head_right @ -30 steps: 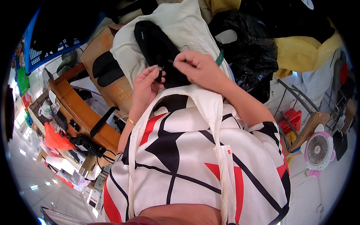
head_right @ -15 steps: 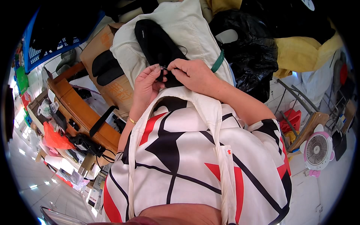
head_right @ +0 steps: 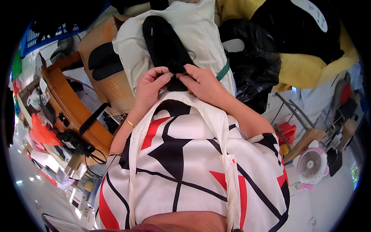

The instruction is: The person sews a black slipper by hand using a needle and thread. They repeatedly insert the needle into the slipper's edge and pull the thread through to secure the seam, working on the slipper resting on a cushion on their lap.

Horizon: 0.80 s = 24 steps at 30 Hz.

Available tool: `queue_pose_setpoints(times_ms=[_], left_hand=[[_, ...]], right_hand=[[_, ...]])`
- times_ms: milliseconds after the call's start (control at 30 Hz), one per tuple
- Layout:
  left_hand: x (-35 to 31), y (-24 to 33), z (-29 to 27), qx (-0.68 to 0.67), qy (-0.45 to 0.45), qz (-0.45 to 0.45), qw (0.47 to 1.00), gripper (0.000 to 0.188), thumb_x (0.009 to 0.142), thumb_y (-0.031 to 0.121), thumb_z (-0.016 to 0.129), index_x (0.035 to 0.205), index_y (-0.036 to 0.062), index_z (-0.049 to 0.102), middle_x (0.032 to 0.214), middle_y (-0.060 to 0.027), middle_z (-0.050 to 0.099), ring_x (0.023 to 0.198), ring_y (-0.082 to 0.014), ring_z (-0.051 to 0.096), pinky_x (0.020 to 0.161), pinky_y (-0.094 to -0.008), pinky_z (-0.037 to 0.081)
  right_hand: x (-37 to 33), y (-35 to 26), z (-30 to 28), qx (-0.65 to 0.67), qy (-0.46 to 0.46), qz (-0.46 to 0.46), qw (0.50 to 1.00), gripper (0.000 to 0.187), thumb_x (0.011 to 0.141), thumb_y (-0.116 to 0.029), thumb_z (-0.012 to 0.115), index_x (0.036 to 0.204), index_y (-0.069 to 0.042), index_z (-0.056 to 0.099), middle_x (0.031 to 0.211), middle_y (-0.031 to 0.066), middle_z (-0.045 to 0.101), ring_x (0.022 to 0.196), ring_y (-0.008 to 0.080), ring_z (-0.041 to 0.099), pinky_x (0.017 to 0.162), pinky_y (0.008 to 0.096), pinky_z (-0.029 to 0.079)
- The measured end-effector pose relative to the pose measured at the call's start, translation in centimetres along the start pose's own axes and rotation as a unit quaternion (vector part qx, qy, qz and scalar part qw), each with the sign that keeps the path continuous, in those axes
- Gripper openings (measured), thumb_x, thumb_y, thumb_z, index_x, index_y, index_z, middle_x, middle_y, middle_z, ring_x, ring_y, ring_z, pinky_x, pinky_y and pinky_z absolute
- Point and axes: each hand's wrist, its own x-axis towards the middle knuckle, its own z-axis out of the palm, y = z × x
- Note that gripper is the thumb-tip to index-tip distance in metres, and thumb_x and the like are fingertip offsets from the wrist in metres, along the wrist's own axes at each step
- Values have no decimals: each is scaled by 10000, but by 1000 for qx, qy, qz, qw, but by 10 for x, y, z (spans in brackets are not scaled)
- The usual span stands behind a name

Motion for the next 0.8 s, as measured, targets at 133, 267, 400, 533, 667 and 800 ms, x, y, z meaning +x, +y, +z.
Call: queue_pose_setpoints(times_ms=[133, 267, 400, 533, 667, 800], left_hand=[[-2, 0, 3, 17, -9, 3, 1000, 204, 887, 99, 734, 1065, 16, 679, 877, 14, 653, 743, -36, 540, 634, -185, 427], [-2, -3, 1, 28, -3, 3, 1000, 187, 890, 79, 727, 1059, 15, 679, 877, 21, 645, 745, -29, 537, 640, -180, 431], [-1, -8, -1, 15, -8, 6, 1000, 174, 902, 60, 715, 1065, 14, 675, 903, 21, 641, 765, -27, 543, 654, -172, 436], [-1, -12, -2, 6, -11, 9, 1000, 165, 903, 50, 711, 1060, 15, 672, 906, 18, 642, 780, -31, 553, 663, -169, 444], [-2, -11, -1, -8, -16, 7, 1000, 166, 903, 44, 710, 1062, 15, 670, 921, 10, 647, 796, -38, 567, 683, -172, 461], [-1, -8, -4, -18, -28, -1, 999, 167, 904, 38, 707, 1062, 8, 666, 940, -1, 652, 800, -44, 573, 691, -177, 471]], right_hand=[[1, 5, 3, 37, -8, 40, 999, 127, 1001, -154, 562, 993, -30, 589, 682, 1, 565, 593, 50, 508, 546, 233, 425], [5, 0, 8, 21, -12, 50, 998, 126, 1006, -157, 560, 1052, -41, 585, 680, -10, 560, 594, 49, 507, 552, 228, 431], [8, 3, 8, 9, -24, 53, 998, 133, 999, -142, 566, 1088, -45, 584, 685, -3, 562, 601, 56, 512, 564, 234, 438], [10, 11, 3, -60, -29, 13, 998, 141, 982, -118, 577, 1103, -46, 578, 693, 12, 568, 621, 72, 516, 585, 249, 441], [11, 15, -2, -85, -37, -79, 993, 128, 967, -107, 585, 1078, -45, 571, 694, 16, 566, 638, 78, 513, 601, 253, 439], [12, 12, -4, -68, -59, -32, 995, 140, 964, -95, 580, 1094, -49, 556, 738, 22, 579, 669, 69, 524, 620, 245, 449]])
